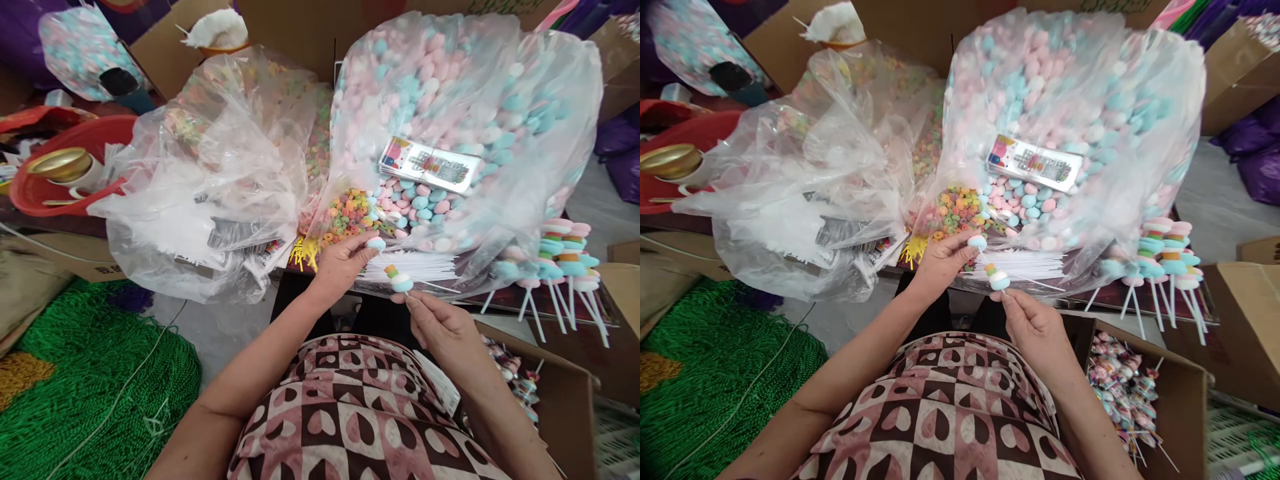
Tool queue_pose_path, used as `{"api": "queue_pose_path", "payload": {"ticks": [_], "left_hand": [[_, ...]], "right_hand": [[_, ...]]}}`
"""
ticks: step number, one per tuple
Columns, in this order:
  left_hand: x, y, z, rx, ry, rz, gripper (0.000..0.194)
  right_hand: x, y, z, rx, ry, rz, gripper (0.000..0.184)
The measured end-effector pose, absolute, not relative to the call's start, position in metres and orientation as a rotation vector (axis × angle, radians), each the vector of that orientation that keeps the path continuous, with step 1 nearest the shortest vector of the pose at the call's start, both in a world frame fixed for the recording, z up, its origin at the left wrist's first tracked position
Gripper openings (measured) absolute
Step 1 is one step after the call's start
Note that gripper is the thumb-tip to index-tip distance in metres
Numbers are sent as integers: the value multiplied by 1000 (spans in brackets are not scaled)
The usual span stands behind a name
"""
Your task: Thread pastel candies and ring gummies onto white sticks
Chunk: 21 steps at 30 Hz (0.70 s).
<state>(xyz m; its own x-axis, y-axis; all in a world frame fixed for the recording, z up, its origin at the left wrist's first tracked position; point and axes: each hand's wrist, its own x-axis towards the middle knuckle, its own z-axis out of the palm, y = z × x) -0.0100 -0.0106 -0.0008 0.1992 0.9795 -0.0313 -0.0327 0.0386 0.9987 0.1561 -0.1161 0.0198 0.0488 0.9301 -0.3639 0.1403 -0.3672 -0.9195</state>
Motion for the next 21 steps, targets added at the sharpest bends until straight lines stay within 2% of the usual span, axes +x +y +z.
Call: {"api": "queue_pose_path", "payload": {"ticks": [5, 16, 21], "left_hand": [[-10, -18, -1, 1699, 1129, 1148, 24], [3, -38, 2, 1706, 1135, 1059, 33], [4, -43, 10, 1734, 1022, 1001, 36]], "right_hand": [[152, -115, 23, -1618, -1078, 1362, 45], [135, -116, 17, -1578, -1092, 1205, 37], [132, -105, -3, -1488, -1020, 1279, 41]]}}
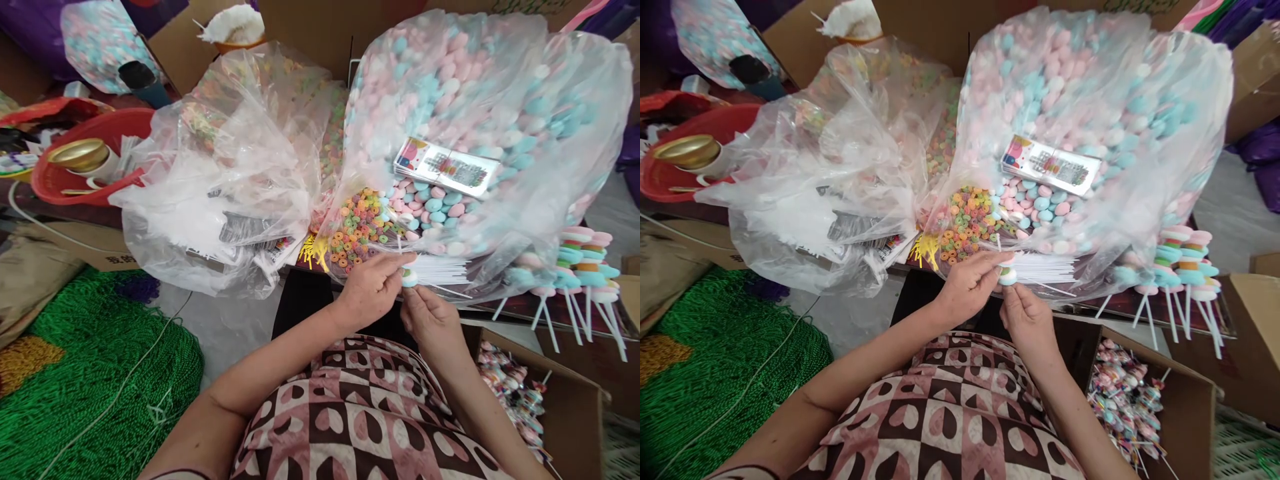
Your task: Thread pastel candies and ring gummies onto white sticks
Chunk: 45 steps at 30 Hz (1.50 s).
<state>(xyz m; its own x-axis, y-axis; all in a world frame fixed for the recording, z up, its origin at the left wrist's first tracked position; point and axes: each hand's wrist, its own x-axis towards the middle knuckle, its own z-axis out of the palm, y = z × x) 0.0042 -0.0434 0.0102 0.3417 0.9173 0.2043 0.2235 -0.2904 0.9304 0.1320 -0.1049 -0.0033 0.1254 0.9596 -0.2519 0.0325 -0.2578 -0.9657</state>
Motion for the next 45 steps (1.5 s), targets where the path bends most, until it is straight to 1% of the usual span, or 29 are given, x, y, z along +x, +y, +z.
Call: {"api": "queue_pose_path", "payload": {"ticks": [4, 6, 8, 11, 13, 14, 18, 21, 23, 26, 28, 30, 33, 36, 40, 42, 45], "left_hand": [[-10, -30, 19, 1712, 1003, 953, 40], [-20, -16, 20, 1796, 1122, 980, 39], [-27, 2, 19, 2052, 1316, 926, 34], [-28, 25, 13, 2501, 1510, 572, 31], [-27, 34, 10, 2655, 1525, 371, 31], [-26, 35, 9, 2696, 1519, 324, 31], [-29, 30, 7, 2770, 1499, 317, 25], [-33, 28, 4, 2800, 1461, 333, 25], [-33, 30, 1, 2794, 1427, 364, 26], [-32, 33, -2, 2758, 1421, 411, 25], [-32, 34, -3, 2759, 1437, 421, 23], [-34, 33, -3, 2783, 1447, 424, 21], [-38, 29, -2, 2760, 1413, 473, 16], [-41, 24, 3, 2521, 1388, 656, 14], [-40, 15, 11, 1918, 1342, 985, 11], [-37, 10, 13, 1602, 1268, 1064, 12], [-28, 4, 14, 1242, 1121, 1097, 19]], "right_hand": [[138, -98, -7, -1355, -843, 1404, 31], [141, -97, 0, -1336, -793, 1398, 31], [143, -97, 7, -1341, -759, 1383, 31], [143, -97, 13, -1345, -746, 1380, 32], [142, -98, 13, -1348, -743, 1372, 33], [143, -99, 13, -1351, -744, 1363, 33], [148, -103, 10, -1390, -746, 1325, 32], [152, -98, 8, -1439, -808, 1289, 33], [152, -84, 8, -1528, -976, 1148, 34], [149, -47, 5, -1677, -1358, 719, 35], [144, -20, -1, -1720, -1588, 490, 28], [138, 0, -8, -1790, -1756, 386, 19], [131, 10, -19, -1891, -1867, 343, 21], [132, 5, -24, -1871, -1811, 399, 23], [141, -5, -21, -1708, -1471, 674, 22], [141, -11, -14, -1592, -1248, 822, 23], [135, -21, 1, -1401, -972, 1075, 26]]}}
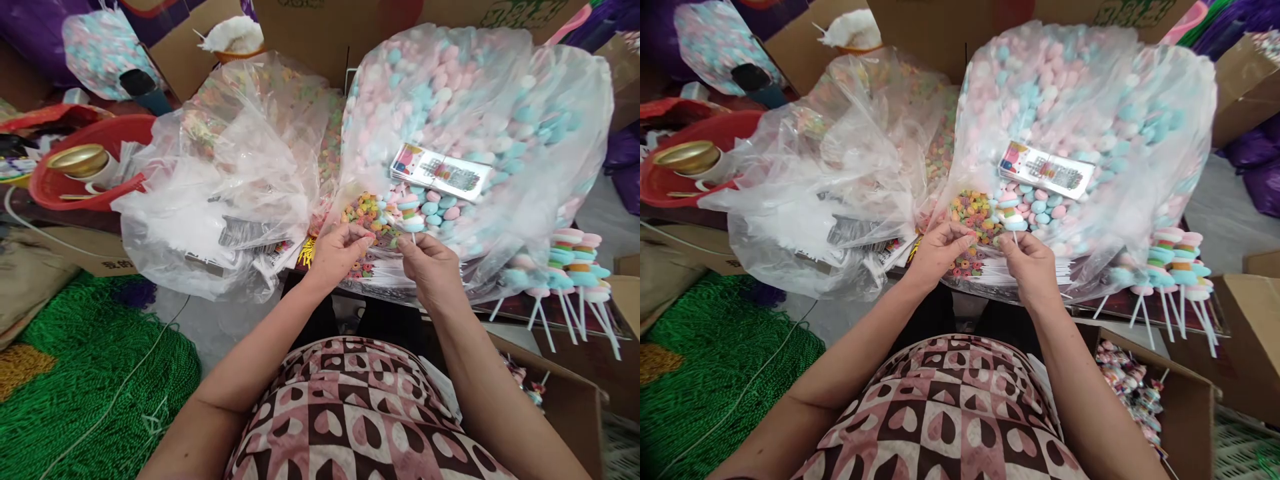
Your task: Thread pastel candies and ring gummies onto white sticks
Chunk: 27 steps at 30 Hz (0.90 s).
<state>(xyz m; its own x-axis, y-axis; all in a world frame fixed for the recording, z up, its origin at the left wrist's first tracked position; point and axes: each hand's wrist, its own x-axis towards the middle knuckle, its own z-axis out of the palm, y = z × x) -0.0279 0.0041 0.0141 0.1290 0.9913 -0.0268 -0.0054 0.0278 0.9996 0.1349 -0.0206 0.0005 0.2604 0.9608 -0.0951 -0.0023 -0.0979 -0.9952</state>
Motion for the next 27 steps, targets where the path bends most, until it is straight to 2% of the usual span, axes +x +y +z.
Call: {"api": "queue_pose_path", "payload": {"ticks": [3, 9, 13, 17, 25, 27], "left_hand": [[-18, -2, 15, 1042, 987, 1080, 28], [-9, -14, 19, 914, 943, 982, 32], [-6, -16, 17, 762, 913, 1010, 35], [-5, -17, 15, 706, 876, 998, 37], [-3, -19, 15, 535, 843, 995, 33], [-5, -17, 15, 487, 855, 1015, 30]], "right_hand": [[128, -28, 11, -1320, -917, 1167, 29], [127, -34, 7, -1380, -1040, 978, 24], [128, -38, 5, -1321, -1041, 999, 19], [127, -41, 3, -1303, -1025, 1025, 19], [128, -46, 5, -1461, -1219, 810, 23], [132, -56, 11, -1449, -1213, 887, 27]]}}
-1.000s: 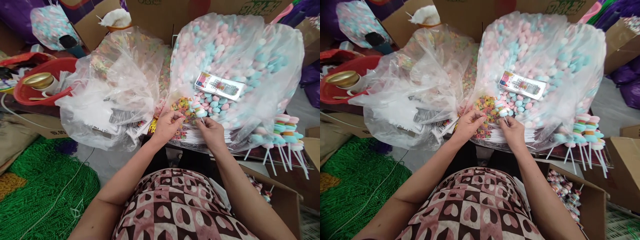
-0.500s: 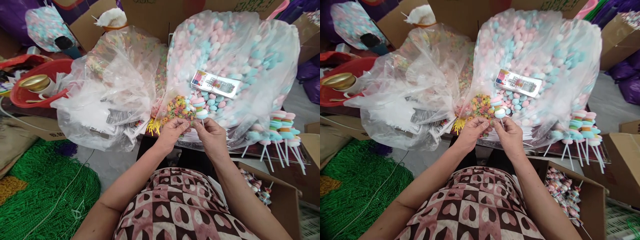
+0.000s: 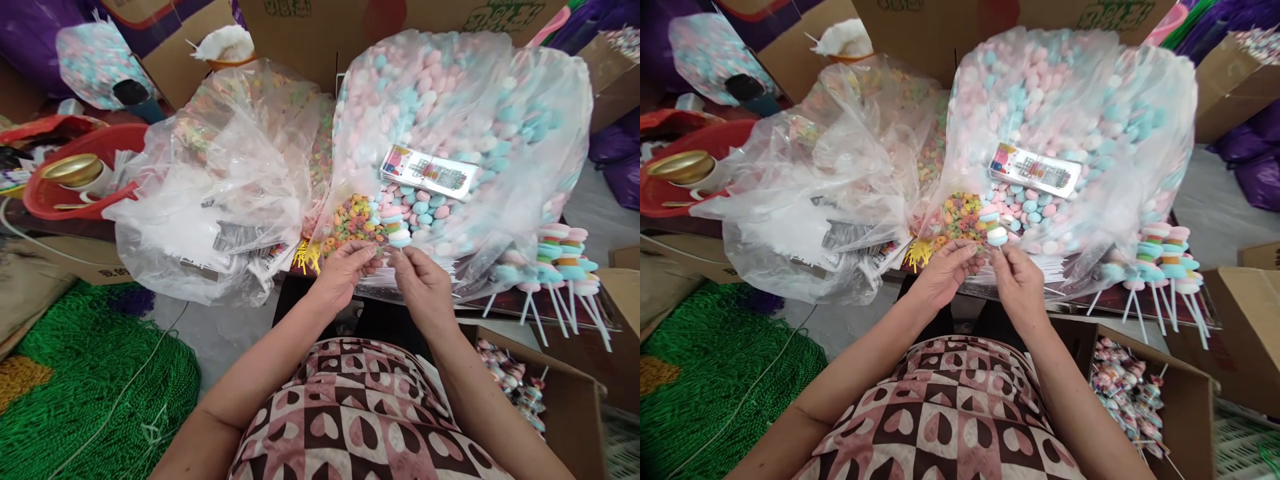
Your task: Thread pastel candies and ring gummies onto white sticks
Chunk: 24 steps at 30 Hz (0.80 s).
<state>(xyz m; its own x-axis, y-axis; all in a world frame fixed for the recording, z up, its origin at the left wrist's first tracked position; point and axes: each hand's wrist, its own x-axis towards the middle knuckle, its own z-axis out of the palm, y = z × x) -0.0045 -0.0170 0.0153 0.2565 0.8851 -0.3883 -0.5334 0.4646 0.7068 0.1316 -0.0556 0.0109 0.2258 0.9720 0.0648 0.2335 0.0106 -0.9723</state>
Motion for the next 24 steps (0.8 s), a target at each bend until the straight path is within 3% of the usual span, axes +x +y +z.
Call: {"api": "queue_pose_path", "payload": {"ticks": [7, 24], "left_hand": [[-14, -8, 16, 438, 845, 1094, 25], [-6, -12, 17, 675, 869, 1114, 21]], "right_hand": [[147, -108, 24, -1493, -1149, 1445, 40], [147, -116, 22, -1587, -1153, 1389, 43]]}}
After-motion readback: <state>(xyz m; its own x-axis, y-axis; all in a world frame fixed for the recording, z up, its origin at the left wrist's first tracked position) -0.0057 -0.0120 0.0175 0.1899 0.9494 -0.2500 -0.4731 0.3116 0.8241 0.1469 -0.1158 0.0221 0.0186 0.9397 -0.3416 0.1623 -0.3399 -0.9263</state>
